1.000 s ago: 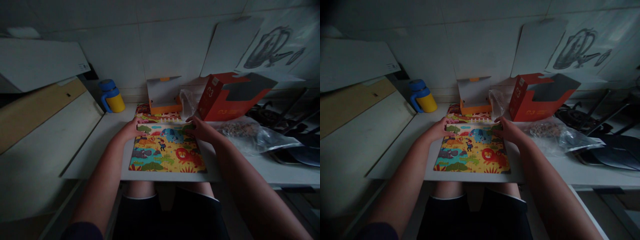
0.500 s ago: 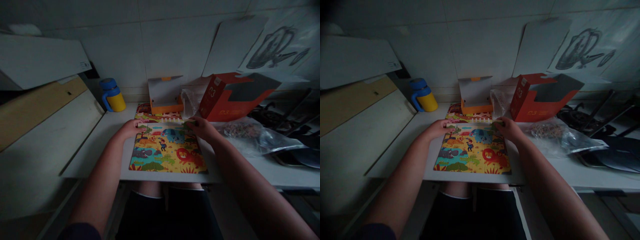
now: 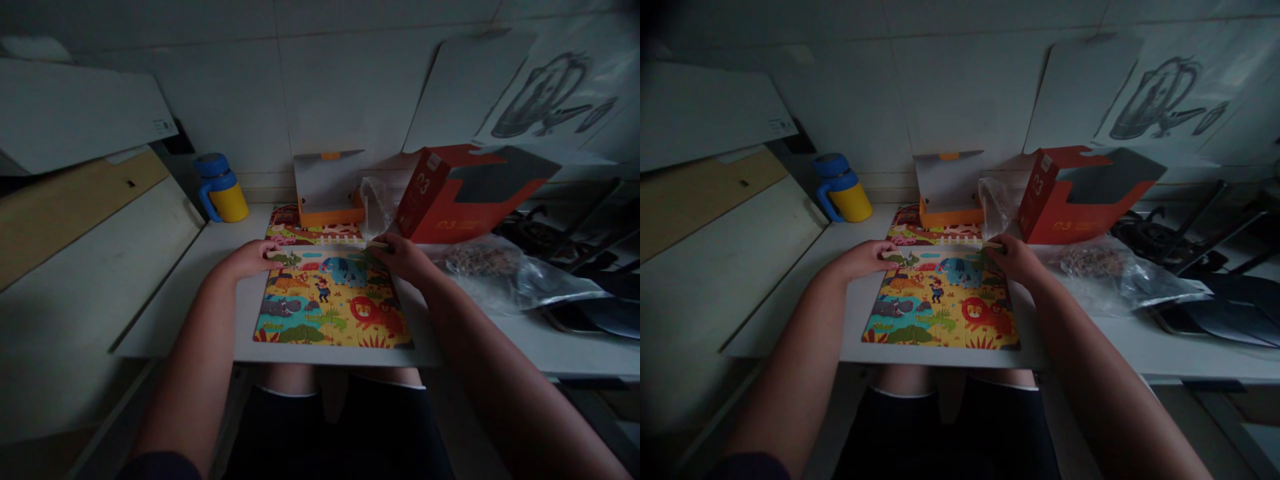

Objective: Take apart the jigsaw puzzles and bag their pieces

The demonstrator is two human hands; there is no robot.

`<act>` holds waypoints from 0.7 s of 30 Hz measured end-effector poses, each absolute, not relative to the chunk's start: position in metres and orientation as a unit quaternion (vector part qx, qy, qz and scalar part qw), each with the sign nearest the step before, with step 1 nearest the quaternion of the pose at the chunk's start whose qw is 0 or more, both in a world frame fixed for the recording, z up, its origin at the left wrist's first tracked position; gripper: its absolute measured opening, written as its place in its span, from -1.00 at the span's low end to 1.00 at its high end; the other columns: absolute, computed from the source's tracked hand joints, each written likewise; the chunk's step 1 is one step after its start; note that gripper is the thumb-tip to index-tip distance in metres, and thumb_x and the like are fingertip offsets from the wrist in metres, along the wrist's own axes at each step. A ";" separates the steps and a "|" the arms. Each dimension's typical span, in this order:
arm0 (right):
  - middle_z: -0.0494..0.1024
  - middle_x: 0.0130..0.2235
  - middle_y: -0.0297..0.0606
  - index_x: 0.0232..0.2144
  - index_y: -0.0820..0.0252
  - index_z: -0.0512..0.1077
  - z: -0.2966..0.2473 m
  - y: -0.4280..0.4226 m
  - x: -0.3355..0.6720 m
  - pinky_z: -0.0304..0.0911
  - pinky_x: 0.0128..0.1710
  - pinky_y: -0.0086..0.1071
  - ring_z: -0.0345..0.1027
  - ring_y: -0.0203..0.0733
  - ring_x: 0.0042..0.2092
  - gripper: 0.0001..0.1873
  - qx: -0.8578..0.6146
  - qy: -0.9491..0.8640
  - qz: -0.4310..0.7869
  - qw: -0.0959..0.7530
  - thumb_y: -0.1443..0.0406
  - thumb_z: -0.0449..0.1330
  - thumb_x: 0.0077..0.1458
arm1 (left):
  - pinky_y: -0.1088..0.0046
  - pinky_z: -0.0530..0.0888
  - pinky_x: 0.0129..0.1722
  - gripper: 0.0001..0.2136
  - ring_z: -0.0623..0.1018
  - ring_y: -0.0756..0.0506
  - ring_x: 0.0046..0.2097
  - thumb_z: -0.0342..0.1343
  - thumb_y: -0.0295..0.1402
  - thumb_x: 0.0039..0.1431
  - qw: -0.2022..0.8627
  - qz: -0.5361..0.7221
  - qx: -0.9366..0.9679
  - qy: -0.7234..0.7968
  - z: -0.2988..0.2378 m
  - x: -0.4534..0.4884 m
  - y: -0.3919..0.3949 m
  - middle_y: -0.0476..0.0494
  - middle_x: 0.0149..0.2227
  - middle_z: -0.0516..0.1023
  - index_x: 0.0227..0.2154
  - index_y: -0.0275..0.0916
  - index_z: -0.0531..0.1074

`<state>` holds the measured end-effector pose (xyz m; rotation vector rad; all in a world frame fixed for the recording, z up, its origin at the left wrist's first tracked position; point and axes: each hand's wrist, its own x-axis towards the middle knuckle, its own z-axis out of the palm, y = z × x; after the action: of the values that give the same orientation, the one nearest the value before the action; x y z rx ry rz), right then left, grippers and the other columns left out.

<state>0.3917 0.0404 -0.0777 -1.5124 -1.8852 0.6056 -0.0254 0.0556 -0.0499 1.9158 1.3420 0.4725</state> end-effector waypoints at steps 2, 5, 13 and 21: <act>0.69 -0.27 -0.20 -0.17 0.14 0.56 -0.077 0.040 0.392 0.33 -0.35 -0.34 0.54 -0.09 -0.28 -0.72 -0.572 -0.725 0.225 0.312 0.09 0.24 0.21 | 0.33 0.53 -0.17 -0.58 0.62 -0.22 -0.14 0.41 -0.05 -0.10 0.371 0.192 0.744 0.521 -0.049 -0.026 0.056 -0.08 -0.23 0.67 -0.24 -0.19 0.56; 0.70 -0.26 -0.21 -0.17 0.13 0.57 -0.078 0.040 0.392 0.33 -0.35 -0.35 0.55 -0.09 -0.28 -0.71 -0.569 -0.724 0.236 0.310 0.08 0.23 0.22 | 0.30 0.56 -0.10 -0.54 0.63 -0.21 -0.10 0.45 -0.05 -0.10 0.405 0.245 0.726 0.499 -0.050 -0.026 0.057 -0.09 -0.16 0.70 -0.18 -0.18 0.58; 0.70 -0.26 -0.20 -0.16 0.15 0.58 -0.076 0.040 0.388 0.33 -0.36 -0.34 0.54 -0.09 -0.29 -0.70 -0.575 -0.709 0.252 0.322 0.07 0.23 0.24 | 0.25 0.58 -0.11 -0.59 0.65 -0.16 -0.19 0.42 -0.09 0.04 0.471 0.355 0.666 0.456 -0.066 0.005 0.059 -0.15 -0.21 0.67 -0.16 -0.23 0.50; 0.69 -0.23 -0.23 -0.02 0.07 0.61 -0.074 0.037 0.366 0.32 -0.25 -0.31 0.51 -0.10 -0.27 -0.67 -0.564 -0.755 0.177 0.283 0.10 0.29 0.23 | 0.30 0.50 -0.11 -0.72 0.59 -0.14 -0.16 0.35 -0.33 0.12 0.329 0.296 0.770 0.460 -0.070 0.029 0.053 -0.11 -0.19 0.62 -0.11 -0.20 0.51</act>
<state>0.3664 0.0372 -0.0744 -1.5099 -2.0227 0.4729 0.0286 0.0527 -0.0700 2.0148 1.2031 0.7738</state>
